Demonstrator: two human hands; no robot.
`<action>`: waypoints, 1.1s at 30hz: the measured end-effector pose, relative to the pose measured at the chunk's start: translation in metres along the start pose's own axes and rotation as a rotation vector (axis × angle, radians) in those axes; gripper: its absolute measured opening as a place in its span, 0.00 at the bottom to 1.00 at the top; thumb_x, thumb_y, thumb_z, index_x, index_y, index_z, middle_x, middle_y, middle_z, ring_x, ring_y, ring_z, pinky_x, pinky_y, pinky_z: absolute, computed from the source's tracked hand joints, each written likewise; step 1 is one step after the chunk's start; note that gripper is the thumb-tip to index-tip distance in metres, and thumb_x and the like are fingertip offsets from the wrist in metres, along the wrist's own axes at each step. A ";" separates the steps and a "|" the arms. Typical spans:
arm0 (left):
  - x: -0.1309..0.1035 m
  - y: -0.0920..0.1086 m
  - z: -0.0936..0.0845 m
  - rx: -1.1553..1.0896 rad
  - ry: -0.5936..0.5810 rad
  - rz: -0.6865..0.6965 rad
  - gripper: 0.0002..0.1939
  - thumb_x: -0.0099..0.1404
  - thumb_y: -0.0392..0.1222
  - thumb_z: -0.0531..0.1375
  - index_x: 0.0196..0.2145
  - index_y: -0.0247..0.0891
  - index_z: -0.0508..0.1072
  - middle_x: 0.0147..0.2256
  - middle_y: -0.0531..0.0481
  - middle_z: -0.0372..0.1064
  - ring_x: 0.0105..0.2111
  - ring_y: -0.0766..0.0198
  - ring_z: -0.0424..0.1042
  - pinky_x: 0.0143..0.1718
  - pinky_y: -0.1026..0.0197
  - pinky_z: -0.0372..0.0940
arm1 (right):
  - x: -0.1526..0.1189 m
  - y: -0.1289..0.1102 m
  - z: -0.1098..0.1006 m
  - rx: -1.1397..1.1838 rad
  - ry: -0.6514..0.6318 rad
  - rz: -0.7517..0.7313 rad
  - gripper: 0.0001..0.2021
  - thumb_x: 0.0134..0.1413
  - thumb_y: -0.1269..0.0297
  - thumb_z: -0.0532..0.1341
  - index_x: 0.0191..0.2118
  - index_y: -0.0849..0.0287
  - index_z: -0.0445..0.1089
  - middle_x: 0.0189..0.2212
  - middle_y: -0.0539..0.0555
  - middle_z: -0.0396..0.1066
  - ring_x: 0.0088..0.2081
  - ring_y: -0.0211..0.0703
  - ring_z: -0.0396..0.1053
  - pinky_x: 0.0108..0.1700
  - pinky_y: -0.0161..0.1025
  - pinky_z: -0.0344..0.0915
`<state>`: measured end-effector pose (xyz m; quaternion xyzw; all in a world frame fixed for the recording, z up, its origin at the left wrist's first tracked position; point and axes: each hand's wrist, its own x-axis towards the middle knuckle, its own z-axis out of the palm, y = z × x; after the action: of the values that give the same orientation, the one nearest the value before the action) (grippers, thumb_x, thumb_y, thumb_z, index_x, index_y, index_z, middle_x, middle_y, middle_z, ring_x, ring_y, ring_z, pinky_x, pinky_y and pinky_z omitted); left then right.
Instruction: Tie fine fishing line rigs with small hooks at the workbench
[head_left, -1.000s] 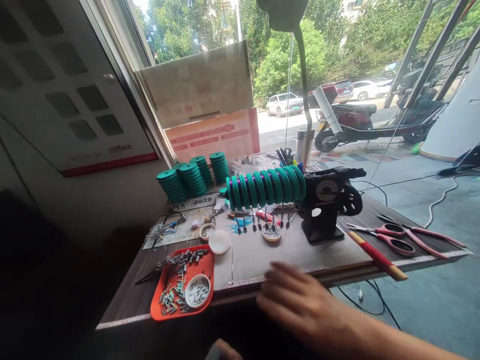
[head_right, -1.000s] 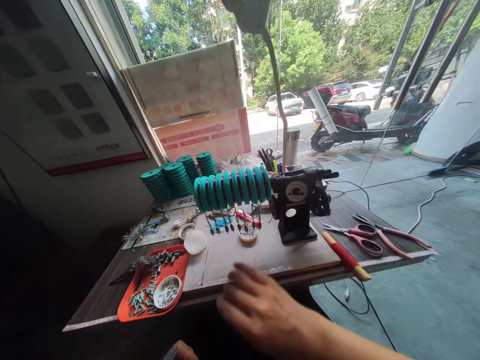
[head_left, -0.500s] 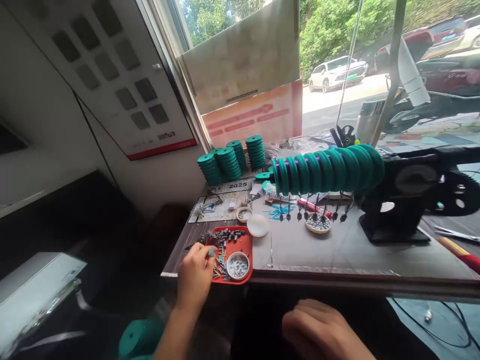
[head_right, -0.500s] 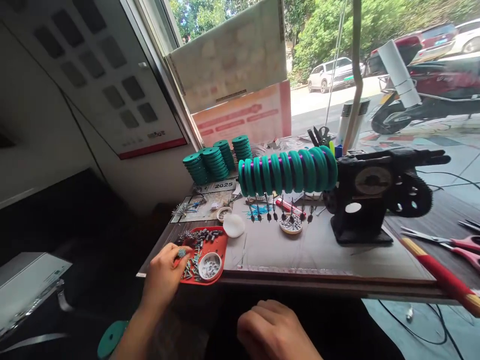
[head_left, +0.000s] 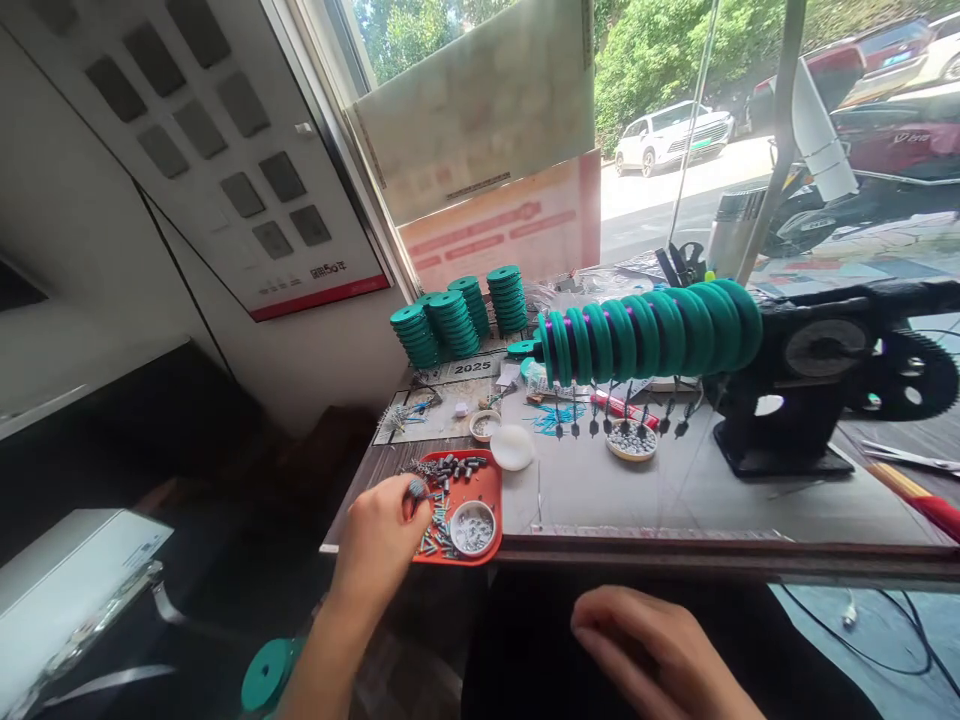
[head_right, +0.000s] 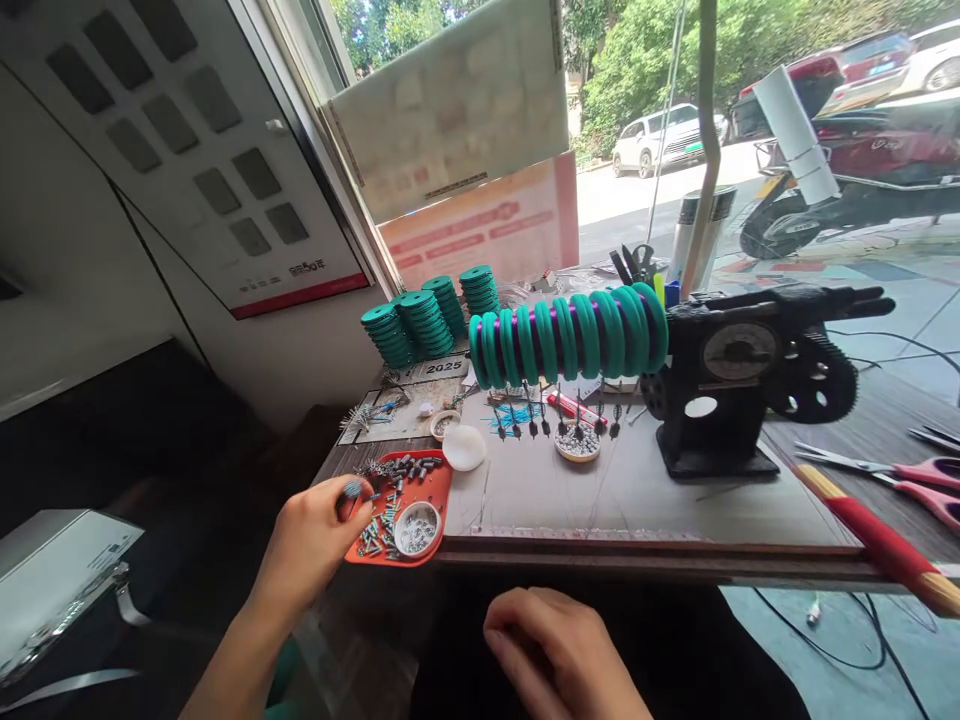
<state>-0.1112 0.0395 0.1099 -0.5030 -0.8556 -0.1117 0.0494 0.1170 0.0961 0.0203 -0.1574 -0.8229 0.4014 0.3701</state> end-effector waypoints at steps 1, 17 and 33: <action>-0.013 0.004 0.002 -0.088 0.017 -0.017 0.06 0.56 0.40 0.55 0.27 0.40 0.72 0.22 0.53 0.68 0.22 0.63 0.67 0.24 0.64 0.59 | -0.001 -0.001 -0.002 0.023 0.016 0.025 0.07 0.61 0.67 0.51 0.32 0.56 0.63 0.23 0.47 0.68 0.23 0.34 0.66 0.25 0.28 0.62; -0.098 0.058 0.079 -1.273 0.112 -0.313 0.03 0.44 0.35 0.64 0.18 0.39 0.72 0.20 0.53 0.70 0.24 0.63 0.68 0.29 0.65 0.61 | -0.001 -0.007 -0.009 -0.259 0.252 -0.210 0.07 0.57 0.76 0.52 0.33 0.59 0.64 0.22 0.51 0.67 0.22 0.39 0.65 0.25 0.34 0.63; -0.102 0.061 0.077 -1.229 0.145 -0.286 0.03 0.45 0.36 0.63 0.18 0.40 0.72 0.20 0.53 0.70 0.22 0.64 0.67 0.27 0.65 0.61 | 0.001 -0.009 -0.005 -0.419 0.234 -0.300 0.10 0.59 0.76 0.49 0.32 0.59 0.65 0.19 0.49 0.66 0.20 0.37 0.62 0.24 0.34 0.59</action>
<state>-0.0061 0.0005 0.0239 -0.3113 -0.6886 -0.6217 -0.2058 0.1197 0.0937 0.0298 -0.1520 -0.8538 0.1423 0.4771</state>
